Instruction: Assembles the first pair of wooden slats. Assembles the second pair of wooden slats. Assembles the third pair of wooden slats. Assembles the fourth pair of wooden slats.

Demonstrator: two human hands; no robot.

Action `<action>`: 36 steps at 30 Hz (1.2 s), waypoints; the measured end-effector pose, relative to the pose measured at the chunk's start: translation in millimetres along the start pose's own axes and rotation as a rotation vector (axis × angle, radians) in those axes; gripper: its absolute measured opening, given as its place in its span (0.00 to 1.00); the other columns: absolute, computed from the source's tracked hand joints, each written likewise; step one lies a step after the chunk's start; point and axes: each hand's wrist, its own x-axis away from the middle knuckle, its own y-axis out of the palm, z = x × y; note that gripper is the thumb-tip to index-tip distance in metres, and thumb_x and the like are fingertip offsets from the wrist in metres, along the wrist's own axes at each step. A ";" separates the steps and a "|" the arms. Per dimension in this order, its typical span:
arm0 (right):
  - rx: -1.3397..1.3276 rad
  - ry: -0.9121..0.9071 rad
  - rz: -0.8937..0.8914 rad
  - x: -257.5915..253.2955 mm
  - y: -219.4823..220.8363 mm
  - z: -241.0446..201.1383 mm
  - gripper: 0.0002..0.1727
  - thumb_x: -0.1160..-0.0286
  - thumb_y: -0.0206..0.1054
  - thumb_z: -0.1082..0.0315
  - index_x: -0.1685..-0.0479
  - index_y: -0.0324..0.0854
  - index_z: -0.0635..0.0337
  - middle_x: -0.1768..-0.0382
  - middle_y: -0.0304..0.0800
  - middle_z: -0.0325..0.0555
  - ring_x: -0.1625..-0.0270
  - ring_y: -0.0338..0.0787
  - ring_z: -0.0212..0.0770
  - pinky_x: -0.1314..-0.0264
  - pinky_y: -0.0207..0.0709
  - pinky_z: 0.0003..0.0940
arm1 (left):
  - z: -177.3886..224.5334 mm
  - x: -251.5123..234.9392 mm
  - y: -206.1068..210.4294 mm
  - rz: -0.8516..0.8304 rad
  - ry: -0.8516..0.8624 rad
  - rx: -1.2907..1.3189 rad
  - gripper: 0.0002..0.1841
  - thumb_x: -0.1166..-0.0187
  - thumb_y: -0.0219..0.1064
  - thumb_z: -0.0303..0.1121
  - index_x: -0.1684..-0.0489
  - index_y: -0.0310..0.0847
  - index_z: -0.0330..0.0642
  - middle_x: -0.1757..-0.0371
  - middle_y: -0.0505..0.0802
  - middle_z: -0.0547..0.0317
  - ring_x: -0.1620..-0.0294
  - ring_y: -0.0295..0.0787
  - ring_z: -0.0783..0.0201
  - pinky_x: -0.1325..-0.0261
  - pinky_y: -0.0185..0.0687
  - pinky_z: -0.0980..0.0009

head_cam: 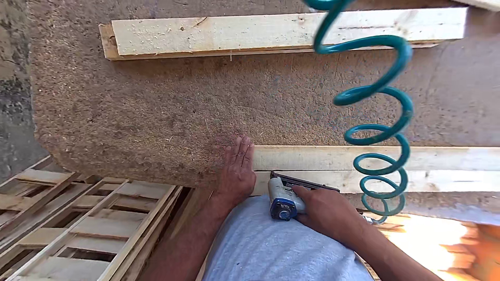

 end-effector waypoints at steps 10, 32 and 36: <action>0.006 -0.059 0.019 -7.2 14.0 15.9 0.31 0.24 0.64 0.37 0.30 0.75 0.46 0.58 0.92 0.51 0.53 0.94 0.58 0.55 0.84 0.60 | 10.9 -4.8 42.3 0.124 -0.040 -0.234 0.37 0.10 0.36 0.54 0.05 0.53 0.43 0.03 0.55 0.50 0.02 0.37 0.46 0.07 0.32 0.35; 0.058 -0.116 -0.159 -24.8 -26.7 -1.1 0.27 0.23 0.63 0.42 0.35 0.75 0.51 0.57 0.90 0.49 0.50 0.92 0.55 0.53 0.83 0.56 | 13.3 -6.5 50.8 0.348 -0.128 -0.137 0.23 0.08 0.50 0.48 0.21 0.81 0.58 0.19 0.84 0.64 0.13 0.70 0.60 0.26 0.67 0.53; 0.040 -0.074 -0.176 -19.7 -25.3 5.3 0.31 0.24 0.65 0.41 0.29 0.72 0.51 0.56 0.90 0.52 0.49 0.93 0.57 0.53 0.84 0.58 | 14.6 -7.0 50.1 0.341 -0.152 -0.120 0.22 0.09 0.50 0.46 0.22 0.81 0.58 0.19 0.84 0.65 0.13 0.70 0.61 0.26 0.68 0.52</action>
